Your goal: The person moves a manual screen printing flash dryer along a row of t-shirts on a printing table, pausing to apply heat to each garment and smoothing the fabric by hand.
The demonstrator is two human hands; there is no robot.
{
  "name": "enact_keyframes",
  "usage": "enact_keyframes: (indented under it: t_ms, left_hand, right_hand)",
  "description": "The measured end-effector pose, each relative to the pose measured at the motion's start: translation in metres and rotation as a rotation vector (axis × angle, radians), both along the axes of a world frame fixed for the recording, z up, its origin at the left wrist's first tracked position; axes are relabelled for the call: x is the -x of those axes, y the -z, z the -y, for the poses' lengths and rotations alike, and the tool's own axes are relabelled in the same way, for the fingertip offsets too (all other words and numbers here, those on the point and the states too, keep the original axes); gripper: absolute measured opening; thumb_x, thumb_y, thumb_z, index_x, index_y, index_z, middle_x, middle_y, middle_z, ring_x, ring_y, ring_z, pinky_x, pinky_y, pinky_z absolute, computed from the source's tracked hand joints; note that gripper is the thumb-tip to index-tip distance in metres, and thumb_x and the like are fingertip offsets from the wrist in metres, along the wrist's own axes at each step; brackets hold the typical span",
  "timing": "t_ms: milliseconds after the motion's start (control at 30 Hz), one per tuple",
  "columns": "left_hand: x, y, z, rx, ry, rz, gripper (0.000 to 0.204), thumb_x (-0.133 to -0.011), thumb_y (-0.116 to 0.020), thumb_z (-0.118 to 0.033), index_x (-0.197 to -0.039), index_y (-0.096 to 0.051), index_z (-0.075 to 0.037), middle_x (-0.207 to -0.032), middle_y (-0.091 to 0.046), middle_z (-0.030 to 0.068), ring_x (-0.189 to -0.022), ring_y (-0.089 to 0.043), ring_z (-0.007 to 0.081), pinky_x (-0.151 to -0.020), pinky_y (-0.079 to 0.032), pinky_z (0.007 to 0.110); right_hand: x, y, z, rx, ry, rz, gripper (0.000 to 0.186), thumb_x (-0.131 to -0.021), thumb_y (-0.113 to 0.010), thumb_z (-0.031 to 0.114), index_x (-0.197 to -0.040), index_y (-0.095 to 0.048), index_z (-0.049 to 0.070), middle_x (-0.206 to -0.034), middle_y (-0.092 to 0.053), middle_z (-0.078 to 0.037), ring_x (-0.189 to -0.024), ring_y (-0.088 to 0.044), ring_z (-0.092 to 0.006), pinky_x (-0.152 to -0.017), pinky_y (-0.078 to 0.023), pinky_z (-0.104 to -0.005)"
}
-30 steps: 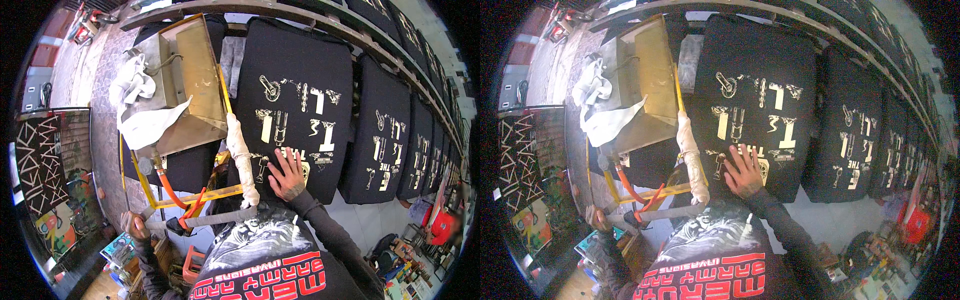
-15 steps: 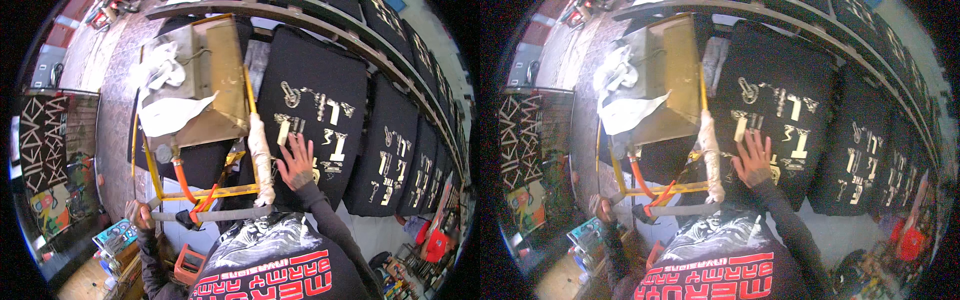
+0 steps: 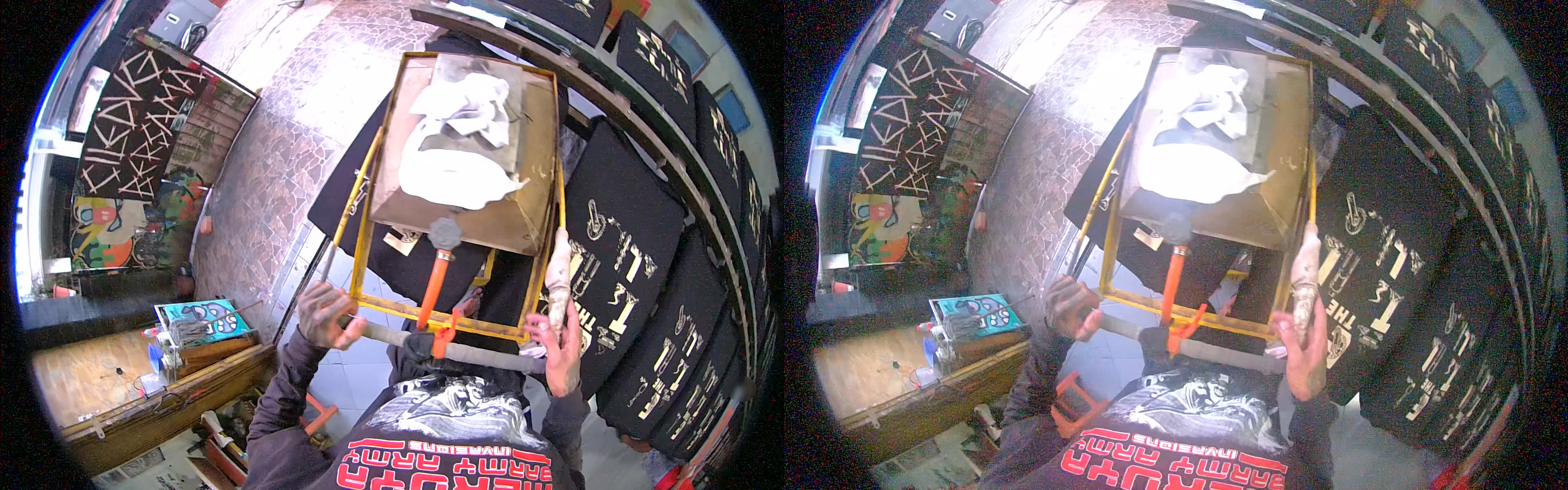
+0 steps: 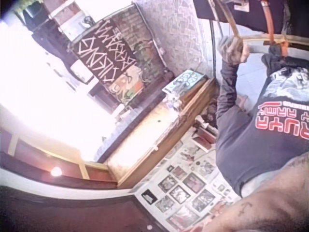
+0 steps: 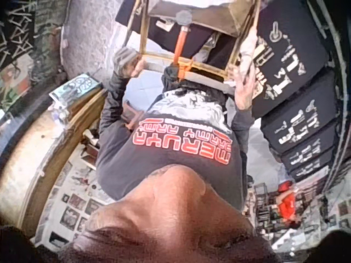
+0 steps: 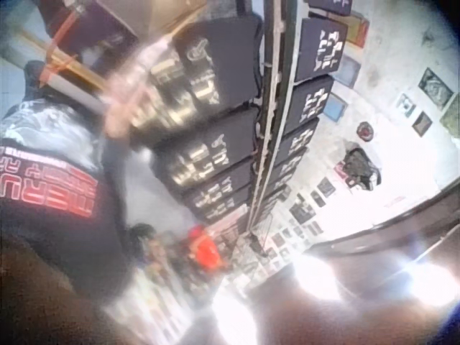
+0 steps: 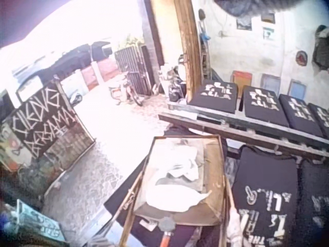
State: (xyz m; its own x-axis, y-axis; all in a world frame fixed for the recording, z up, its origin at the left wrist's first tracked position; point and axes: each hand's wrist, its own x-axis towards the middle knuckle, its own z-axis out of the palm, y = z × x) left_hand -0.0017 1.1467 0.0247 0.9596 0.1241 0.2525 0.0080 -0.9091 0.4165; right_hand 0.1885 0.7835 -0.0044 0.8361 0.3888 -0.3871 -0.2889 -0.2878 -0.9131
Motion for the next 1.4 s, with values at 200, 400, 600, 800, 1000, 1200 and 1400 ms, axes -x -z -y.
enact_keyframes:
  t_ms: [200, 400, 600, 800, 1000, 1200, 1400]
  left_hand:
    - [-0.006, -0.008, -0.014, 0.123, 0.246, -0.19, 0.042, -0.072, -0.08, -0.05, -0.074, -0.064, -0.011, -0.061, -0.058, 0.0017, -0.058, -0.062, 0.0213, -0.058, -0.047, 0.035]
    - [0.001, 0.012, -0.024, 0.07, 0.329, -0.143, 0.029, -0.067, -0.08, -0.037, -0.07, -0.06, -0.016, -0.058, -0.055, -0.0028, -0.054, -0.057, 0.019, -0.054, -0.044, 0.034]
    - [-0.003, 0.009, -0.021, 0.105, 0.294, -0.235, 0.028, -0.071, -0.078, -0.037, -0.074, -0.06, -0.015, -0.057, -0.057, -0.0011, -0.057, -0.061, 0.0188, -0.061, -0.047, 0.034]
    - [-0.004, 0.004, -0.02, 0.132, 0.263, -0.319, 0.037, -0.07, -0.078, -0.044, -0.074, -0.059, -0.013, -0.051, -0.054, 0.0016, -0.052, -0.061, 0.0216, -0.067, -0.047, 0.033]
    - [-0.009, 0.001, -0.022, 0.156, 0.325, -0.409, 0.03, -0.064, -0.079, -0.039, -0.073, -0.063, -0.015, -0.054, -0.054, 0.0024, -0.052, -0.058, 0.025, -0.057, -0.042, 0.04]
    - [-0.011, -0.003, -0.023, 0.119, 0.327, -0.458, 0.038, -0.067, -0.077, -0.045, -0.075, -0.062, -0.011, -0.051, -0.055, 0.004, -0.052, -0.061, 0.0226, -0.068, -0.047, 0.035]
    - [-0.012, -0.003, -0.023, 0.104, 0.33, -0.457, 0.038, -0.069, -0.076, -0.045, -0.074, -0.062, -0.011, -0.05, -0.054, 0.0035, -0.051, -0.059, 0.0218, -0.065, -0.046, 0.035]
  right_hand:
    - [-0.016, -0.015, -0.026, 0.182, 0.012, -0.135, 0.046, -0.097, -0.061, 0.016, -0.136, -0.04, 0.003, -0.079, -0.062, -0.009, -0.058, -0.063, -0.0145, -0.059, -0.056, -0.0299]
    - [-0.017, -0.017, -0.037, 0.303, 0.086, -0.121, 0.045, -0.092, -0.065, 0.013, -0.131, -0.046, 0.002, -0.088, -0.062, -0.009, -0.049, -0.057, -0.0129, -0.041, -0.047, -0.0265]
    - [-0.019, -0.013, -0.031, 0.349, 0.068, -0.109, 0.043, -0.091, -0.063, 0.01, -0.13, -0.047, 0.003, -0.089, -0.062, -0.009, -0.053, -0.059, -0.0136, -0.042, -0.047, -0.0266]
    - [-0.021, -0.01, -0.032, 0.35, 0.065, -0.101, 0.037, -0.089, -0.062, 0.007, -0.125, -0.052, 0.003, -0.087, -0.061, -0.008, -0.051, -0.058, -0.0142, -0.044, -0.048, -0.0277]
    - [-0.02, -0.013, -0.034, 0.404, 0.081, -0.148, 0.037, -0.089, -0.061, 0.004, -0.125, -0.052, 0.003, -0.095, -0.061, -0.009, -0.063, -0.06, -0.013, -0.048, -0.051, -0.0271]
    - [-0.019, -0.009, -0.033, 0.336, 0.13, -0.175, 0.024, -0.088, -0.061, 0.003, -0.111, -0.052, 0.003, -0.091, -0.057, -0.006, -0.064, -0.059, -0.0137, -0.05, -0.053, -0.0277]
    - [-0.019, -0.001, -0.03, 0.364, 0.114, -0.103, 0.021, -0.088, -0.061, 0.005, -0.106, -0.05, 0.003, -0.075, -0.055, -0.005, -0.044, -0.052, -0.0115, -0.039, -0.045, -0.0263]
